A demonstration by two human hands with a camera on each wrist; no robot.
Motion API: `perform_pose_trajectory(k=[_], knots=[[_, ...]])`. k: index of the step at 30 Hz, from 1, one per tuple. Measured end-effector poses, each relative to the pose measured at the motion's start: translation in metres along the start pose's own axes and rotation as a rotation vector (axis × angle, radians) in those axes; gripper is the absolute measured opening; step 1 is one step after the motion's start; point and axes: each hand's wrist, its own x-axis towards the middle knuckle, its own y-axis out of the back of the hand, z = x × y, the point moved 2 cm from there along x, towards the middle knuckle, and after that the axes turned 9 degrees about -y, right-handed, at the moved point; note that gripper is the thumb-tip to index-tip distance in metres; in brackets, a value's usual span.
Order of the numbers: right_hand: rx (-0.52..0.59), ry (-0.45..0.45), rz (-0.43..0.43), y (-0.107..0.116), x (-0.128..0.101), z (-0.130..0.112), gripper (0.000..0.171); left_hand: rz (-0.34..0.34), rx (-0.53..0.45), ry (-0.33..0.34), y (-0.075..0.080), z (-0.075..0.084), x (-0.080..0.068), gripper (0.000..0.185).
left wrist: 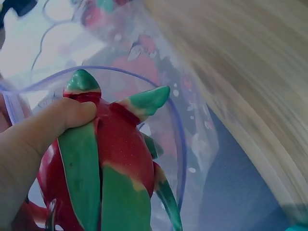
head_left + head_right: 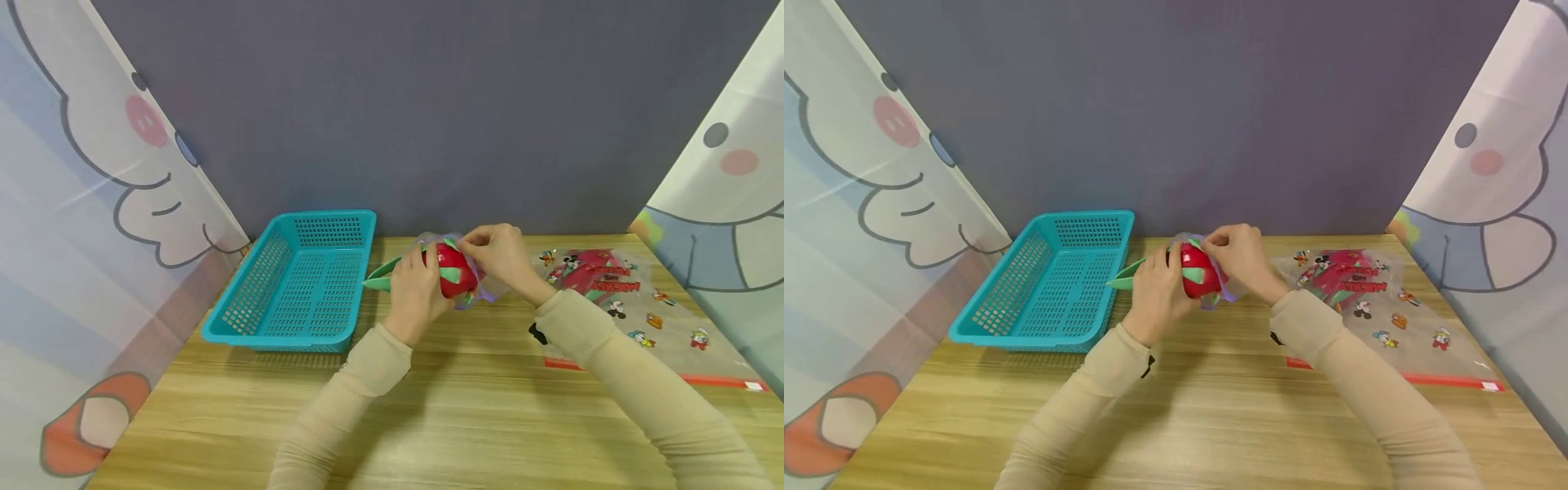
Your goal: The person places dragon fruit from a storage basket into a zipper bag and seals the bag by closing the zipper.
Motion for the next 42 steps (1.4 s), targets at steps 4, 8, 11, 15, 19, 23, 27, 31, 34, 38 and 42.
perform_pose_trajectory(k=[4, 8, 11, 15, 19, 23, 27, 31, 34, 38, 42], knots=[[0.033, -0.023, -0.018, -0.003, -0.003, -0.003, 0.017, 0.014, -0.047, 0.099, -0.001, -0.005, 0.007, 0.100], [0.066, -0.054, -0.050, -0.004, -0.005, -0.007, 0.017, 0.043, -0.042, 0.101, -0.003, -0.005, 0.012, 0.095], [0.087, -0.063, -0.059, -0.002, -0.005, -0.011, 0.016, 0.012, 0.002, 0.044, -0.005, -0.003, 0.015, 0.095], [0.091, -0.061, -0.069, 0.003, -0.005, -0.014, 0.016, -0.074, 0.065, -0.043, -0.007, 0.001, 0.019, 0.095], [0.057, -0.032, -0.097, 0.007, -0.006, -0.016, 0.018, -0.142, 0.149, -0.160, -0.008, 0.005, 0.022, 0.081], [0.007, 0.036, -0.102, 0.010, -0.008, -0.018, 0.018, -0.197, 0.230, -0.318, -0.007, 0.010, 0.024, 0.061], [-0.053, 0.134, -0.067, 0.013, -0.010, -0.020, 0.016, -0.242, 0.279, -0.432, -0.008, 0.015, 0.027, 0.057], [-0.094, 0.224, -0.034, 0.015, -0.011, -0.020, 0.014, -0.351, 0.350, -0.505, -0.008, 0.019, 0.034, 0.064], [-0.117, 0.265, -0.018, 0.015, -0.011, -0.021, 0.012, -0.479, 0.389, -0.547, -0.008, 0.021, 0.040, 0.065], [-0.143, 0.301, -0.006, 0.016, -0.012, -0.021, 0.010, -0.626, 0.389, -0.568, -0.008, 0.025, 0.048, 0.067], [-0.153, 0.321, -0.033, 0.013, -0.012, -0.020, 0.010, -0.817, 0.337, -0.534, -0.008, 0.029, 0.052, 0.076]])
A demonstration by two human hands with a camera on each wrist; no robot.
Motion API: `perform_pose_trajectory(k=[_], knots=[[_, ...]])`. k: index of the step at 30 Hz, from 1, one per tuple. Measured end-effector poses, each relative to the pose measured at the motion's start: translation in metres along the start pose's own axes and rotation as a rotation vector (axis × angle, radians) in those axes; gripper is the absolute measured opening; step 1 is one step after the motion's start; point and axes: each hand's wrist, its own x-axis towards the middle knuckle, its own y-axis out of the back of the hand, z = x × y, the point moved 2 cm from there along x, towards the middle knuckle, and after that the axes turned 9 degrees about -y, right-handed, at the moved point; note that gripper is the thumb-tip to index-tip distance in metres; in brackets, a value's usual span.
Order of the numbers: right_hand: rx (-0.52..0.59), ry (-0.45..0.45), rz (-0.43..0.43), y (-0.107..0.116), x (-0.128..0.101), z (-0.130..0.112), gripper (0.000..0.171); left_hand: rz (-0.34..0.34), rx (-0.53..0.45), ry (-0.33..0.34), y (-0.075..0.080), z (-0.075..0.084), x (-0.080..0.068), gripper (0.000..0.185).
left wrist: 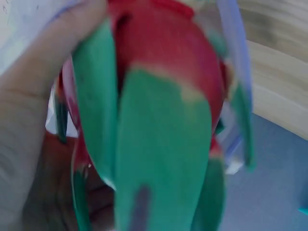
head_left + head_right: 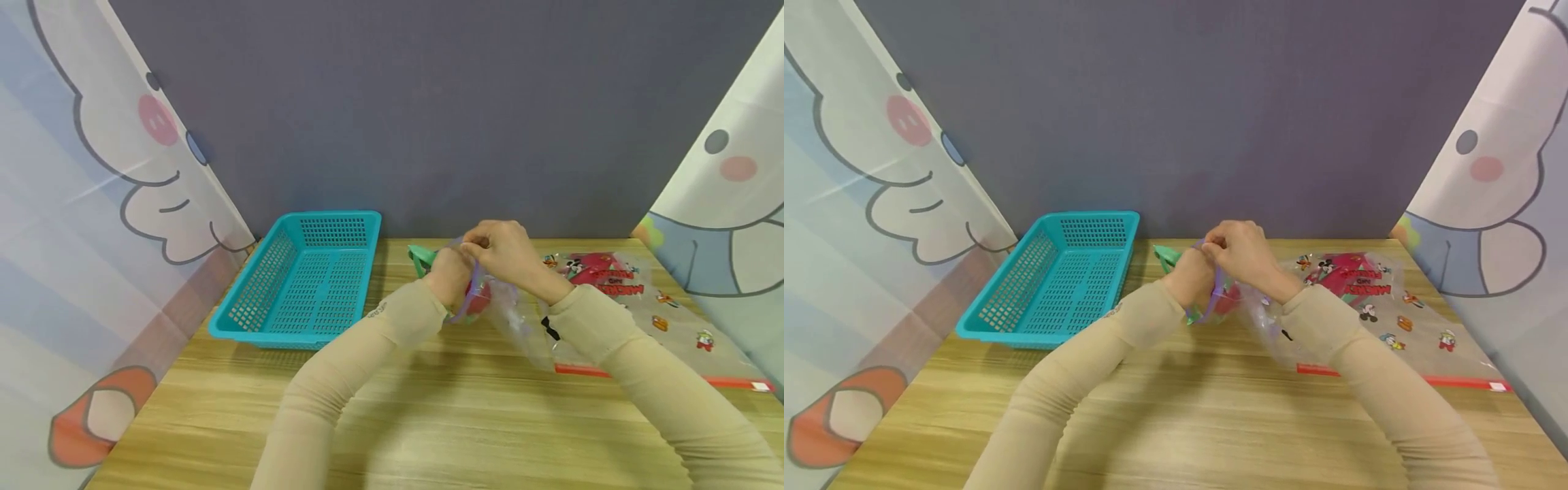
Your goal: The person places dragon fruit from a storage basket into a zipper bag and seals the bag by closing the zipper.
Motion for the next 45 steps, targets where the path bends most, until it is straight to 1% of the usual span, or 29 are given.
perform_pose_trajectory(k=[2, 4, 6, 11, 13, 14, 16, 17, 18, 19, 20, 21, 22, 24, 25, 27, 28, 30, 32, 34, 36, 37, 39, 40, 41, 42, 43, 44, 45], knots=[[0.002, 0.002, -0.018, -0.001, 0.000, 0.001, 0.009, -0.082, -0.062, 0.002, 0.002, 0.001, 0.003, 0.080], [0.004, 0.005, -0.030, -0.003, 0.000, 0.001, 0.009, -0.126, -0.140, 0.021, 0.004, 0.001, 0.006, 0.084], [0.001, 0.005, -0.034, -0.003, 0.000, 0.002, 0.009, -0.149, -0.198, 0.035, 0.004, 0.002, 0.008, 0.089], [-0.002, 0.015, -0.025, -0.006, -0.001, 0.004, 0.008, -0.176, -0.317, 0.026, -0.001, 0.001, 0.015, 0.098], [0.001, 0.023, -0.016, -0.007, -0.002, 0.005, 0.008, -0.180, -0.357, 0.020, -0.003, 0.001, 0.019, 0.087], [0.005, 0.023, -0.013, -0.008, -0.002, 0.006, 0.008, -0.181, -0.377, 0.022, -0.004, 0.001, 0.020, 0.086], [0.012, 0.025, -0.015, -0.009, -0.002, 0.008, 0.008, -0.159, -0.414, 0.030, -0.007, 0.001, 0.024, 0.069], [0.013, 0.024, -0.017, -0.010, -0.002, 0.009, 0.009, -0.146, -0.428, 0.036, -0.009, 0.001, 0.025, 0.063], [0.017, 0.022, -0.020, -0.010, -0.002, 0.011, 0.009, -0.132, -0.411, 0.033, -0.010, 0.002, 0.025, 0.058], [0.019, 0.016, -0.026, -0.011, -0.002, 0.012, 0.010, -0.114, -0.386, 0.027, -0.012, 0.002, 0.026, 0.057], [0.019, 0.009, -0.031, -0.011, -0.002, 0.013, 0.011, -0.082, -0.365, 0.019, -0.014, 0.002, 0.025, 0.056], [0.019, 0.001, -0.037, -0.011, -0.001, 0.015, 0.011, -0.042, -0.324, 0.000, -0.015, 0.003, 0.024, 0.051], [0.020, -0.008, -0.042, -0.011, -0.001, 0.016, 0.012, 0.008, -0.295, -0.015, -0.016, 0.003, 0.022, 0.050], [0.017, -0.031, -0.048, -0.010, 0.001, 0.019, 0.012, 0.133, -0.205, -0.055, -0.018, 0.003, 0.017, 0.044], [0.013, -0.043, -0.050, -0.010, 0.001, 0.021, 0.012, 0.202, -0.178, -0.071, -0.018, 0.003, 0.013, 0.040], [0.012, -0.063, -0.055, -0.008, 0.002, 0.023, 0.013, 0.341, -0.150, -0.099, -0.019, 0.002, 0.005, 0.033], [0.010, -0.068, -0.054, -0.008, 0.003, 0.025, 0.013, 0.406, -0.151, -0.111, -0.020, 0.002, 0.001, 0.030], [0.004, -0.081, -0.055, -0.006, 0.003, 0.027, 0.014, 0.510, -0.140, -0.137, -0.020, 0.000, -0.010, 0.028], [0.000, -0.080, -0.056, -0.005, 0.003, 0.030, 0.014, 0.607, -0.185, -0.153, -0.022, -0.004, -0.021, 0.027], [-0.010, -0.070, -0.058, -0.004, 0.002, 0.032, 0.014, 0.683, -0.282, -0.166, -0.025, -0.009, -0.033, 0.029], [-0.018, -0.060, -0.057, -0.003, 0.002, 0.035, 0.013, 0.746, -0.441, -0.167, -0.028, -0.017, -0.045, 0.030], [-0.022, -0.055, -0.058, -0.003, 0.002, 0.036, 0.013, 0.774, -0.535, -0.157, -0.030, -0.022, -0.051, 0.029], [-0.027, -0.052, -0.058, -0.002, 0.002, 0.038, 0.013, 0.802, -0.720, -0.107, -0.033, -0.032, -0.062, 0.027], [-0.024, -0.060, -0.058, -0.002, 0.002, 0.039, 0.013, 0.806, -0.810, -0.075, -0.036, -0.037, -0.066, 0.025], [-0.019, -0.069, -0.060, -0.002, 0.002, 0.041, 0.014, 0.795, -0.881, -0.036, -0.038, -0.042, -0.069, 0.025], [-0.016, -0.082, -0.063, -0.001, 0.002, 0.042, 0.014, 0.771, -0.927, 0.001, -0.041, -0.047, -0.071, 0.025], [-0.014, -0.095, -0.068, -0.001, 0.002, 0.043, 0.015, 0.732, -0.953, 0.038, -0.043, -0.051, -0.072, 0.025], [-0.011, -0.109, -0.071, -0.001, 0.003, 0.045, 0.015, 0.672, -0.966, 0.061, -0.046, -0.054, -0.072, 0.025], [-0.006, -0.124, -0.075, -0.001, 0.003, 0.046, 0.015, 0.599, -0.966, 0.068, -0.049, -0.056, -0.070, 0.025]])
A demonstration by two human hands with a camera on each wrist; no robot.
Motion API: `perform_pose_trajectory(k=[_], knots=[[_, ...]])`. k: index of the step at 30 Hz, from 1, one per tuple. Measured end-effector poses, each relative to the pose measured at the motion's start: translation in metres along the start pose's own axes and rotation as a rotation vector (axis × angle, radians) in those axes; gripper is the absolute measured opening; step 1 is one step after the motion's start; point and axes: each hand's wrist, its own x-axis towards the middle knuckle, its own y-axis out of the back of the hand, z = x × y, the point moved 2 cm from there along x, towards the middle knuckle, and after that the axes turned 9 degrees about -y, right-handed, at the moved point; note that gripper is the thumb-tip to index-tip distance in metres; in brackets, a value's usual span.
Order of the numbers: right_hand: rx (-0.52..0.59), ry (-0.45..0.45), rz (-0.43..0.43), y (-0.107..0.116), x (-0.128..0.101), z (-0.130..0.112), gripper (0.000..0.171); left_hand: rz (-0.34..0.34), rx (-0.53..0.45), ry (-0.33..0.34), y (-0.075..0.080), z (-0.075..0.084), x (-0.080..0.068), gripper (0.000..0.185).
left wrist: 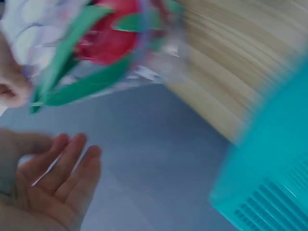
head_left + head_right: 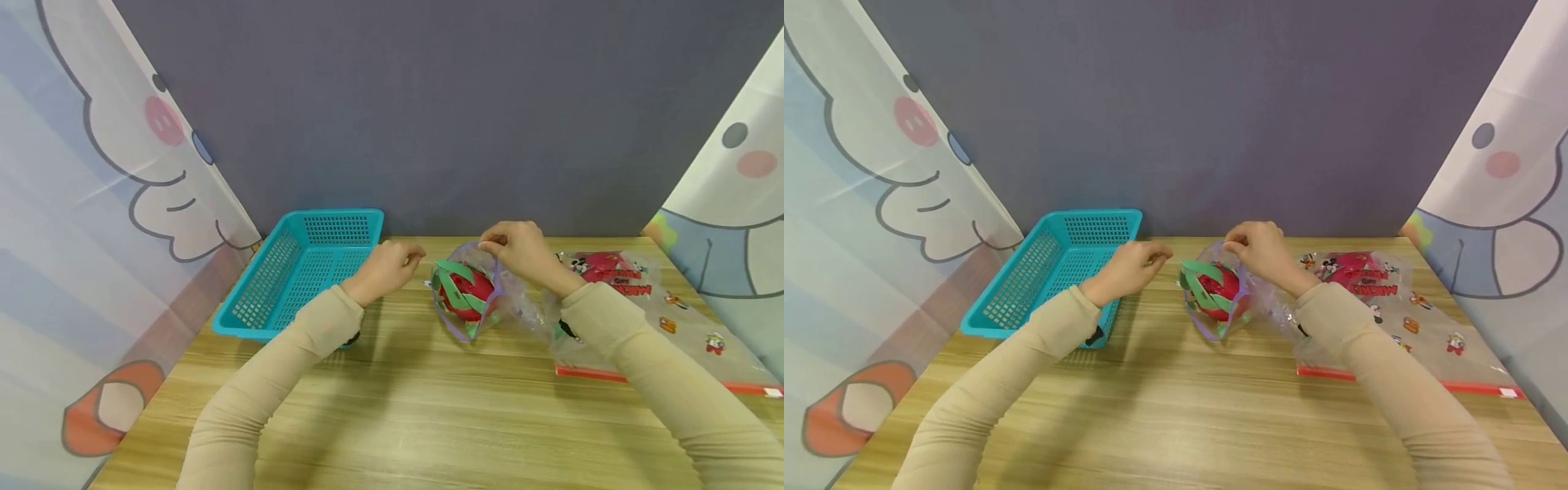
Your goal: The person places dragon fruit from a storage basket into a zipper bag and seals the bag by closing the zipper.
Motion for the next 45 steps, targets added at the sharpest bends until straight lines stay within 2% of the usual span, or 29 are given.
perform_pose_trajectory(k=[3, 5, 7, 11, 15, 19, 23, 30, 36, 39, 45], knots=[[0.001, -0.027, -0.005, 0.000, 0.000, 0.003, 0.015, -0.208, 0.085, 0.022, -0.008, -0.010, 0.007, 0.029], [0.001, -0.033, -0.009, 0.000, 0.000, 0.004, 0.016, -0.310, 0.110, 0.010, -0.017, -0.015, 0.013, 0.034], [0.003, -0.039, -0.014, 0.000, 0.000, 0.006, 0.016, -0.365, 0.132, -0.003, -0.025, -0.018, 0.021, 0.037], [0.000, -0.073, -0.030, 0.001, 0.001, 0.008, 0.018, -0.402, 0.187, 0.002, -0.037, -0.019, 0.037, 0.036], [-0.011, -0.117, -0.040, 0.003, 0.001, 0.012, 0.019, -0.368, 0.208, -0.018, -0.049, -0.019, 0.046, 0.029], [-0.005, -0.133, -0.042, 0.004, 0.001, 0.015, 0.020, -0.335, 0.163, -0.051, -0.059, -0.023, 0.049, 0.023], [0.025, -0.153, -0.035, 0.006, 0.000, 0.021, 0.023, -0.326, 0.145, -0.101, -0.061, -0.026, 0.049, 0.014], [0.042, -0.215, -0.032, 0.012, -0.002, 0.030, 0.024, -0.238, 0.157, -0.153, -0.052, -0.025, 0.051, 0.015], [0.034, -0.227, -0.048, 0.014, -0.005, 0.031, 0.025, -0.205, 0.182, -0.118, -0.039, -0.019, 0.048, 0.016], [0.033, -0.231, -0.045, 0.015, -0.008, 0.035, 0.026, -0.189, 0.192, -0.124, -0.034, -0.017, 0.047, 0.016], [0.035, -0.222, -0.086, 0.015, -0.014, 0.044, 0.030, -0.159, 0.153, -0.099, -0.027, -0.015, 0.046, 0.017]])
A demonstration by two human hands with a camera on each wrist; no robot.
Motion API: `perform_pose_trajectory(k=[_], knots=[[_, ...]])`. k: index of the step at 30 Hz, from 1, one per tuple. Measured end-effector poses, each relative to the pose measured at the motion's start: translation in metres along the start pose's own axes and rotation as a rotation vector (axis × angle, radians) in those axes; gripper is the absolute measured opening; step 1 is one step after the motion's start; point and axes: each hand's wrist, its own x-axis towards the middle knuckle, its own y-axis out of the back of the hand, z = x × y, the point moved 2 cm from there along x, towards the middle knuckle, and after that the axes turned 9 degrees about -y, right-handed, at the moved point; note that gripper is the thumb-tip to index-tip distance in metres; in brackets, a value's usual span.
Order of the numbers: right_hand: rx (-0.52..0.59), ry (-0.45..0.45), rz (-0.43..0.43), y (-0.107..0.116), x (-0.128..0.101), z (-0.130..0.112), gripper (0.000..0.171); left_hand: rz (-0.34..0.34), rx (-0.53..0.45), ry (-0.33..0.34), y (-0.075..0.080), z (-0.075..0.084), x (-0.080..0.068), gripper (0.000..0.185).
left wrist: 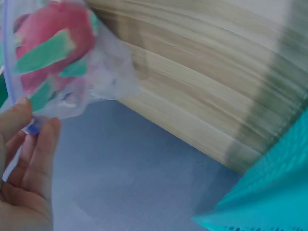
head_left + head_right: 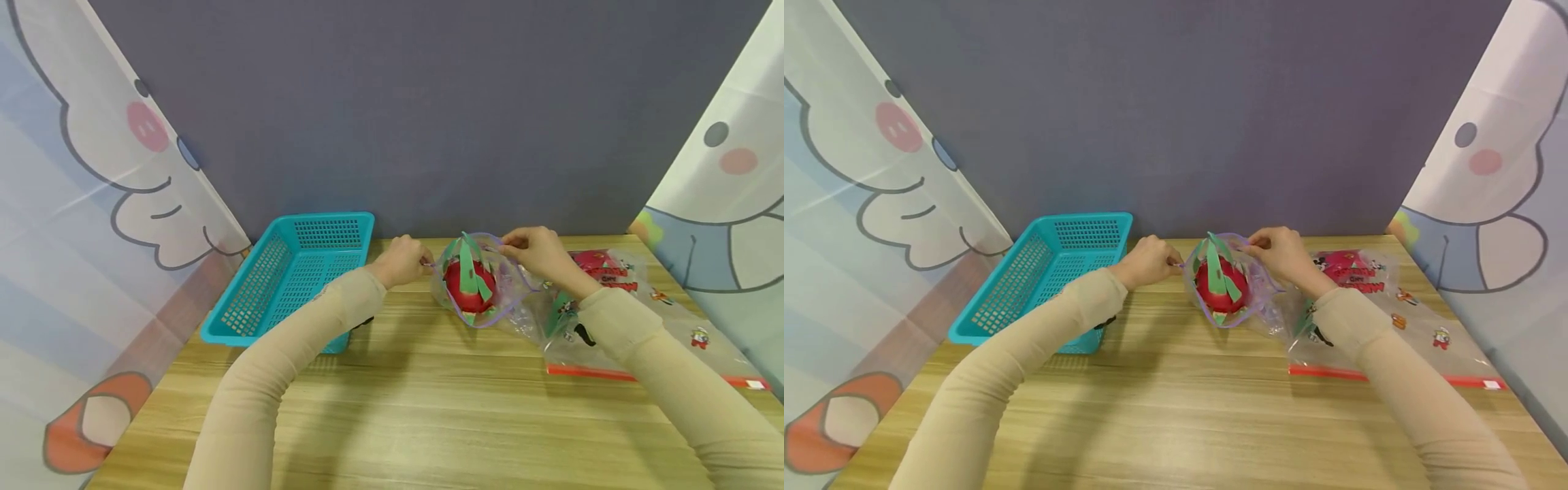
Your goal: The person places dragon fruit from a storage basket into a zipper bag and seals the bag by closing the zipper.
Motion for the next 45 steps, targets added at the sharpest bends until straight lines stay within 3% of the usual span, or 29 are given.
perform_pose_trajectory(k=[10, 13, 18, 23, 29, 37, 45], knots=[[0.008, 0.107, -0.061, -0.001, -0.041, 0.020, 0.037, 0.017, -0.085, 0.093, 0.001, -0.004, -0.007, 0.016], [-0.035, 0.188, -0.003, -0.003, -0.048, 0.022, 0.033, 0.038, -0.088, 0.084, 0.001, -0.003, -0.007, 0.016], [-0.116, 0.346, 0.165, -0.010, -0.050, 0.023, 0.019, 0.040, -0.096, 0.076, 0.001, -0.005, -0.007, 0.016], [-0.183, 0.411, 0.290, -0.009, -0.046, 0.020, 0.016, 0.059, -0.100, 0.086, 0.004, -0.009, -0.008, 0.018], [-0.191, 0.407, 0.284, -0.003, -0.043, 0.015, 0.015, 0.059, -0.095, 0.087, 0.010, -0.012, -0.010, 0.019], [-0.153, 0.381, 0.304, 0.015, -0.033, 0.008, 0.015, 0.120, -0.113, 0.085, 0.026, -0.015, -0.011, 0.020], [-0.187, 0.286, 0.306, 0.033, -0.021, 0.000, 0.011, 0.131, -0.108, 0.132, 0.039, -0.020, -0.011, 0.021]])
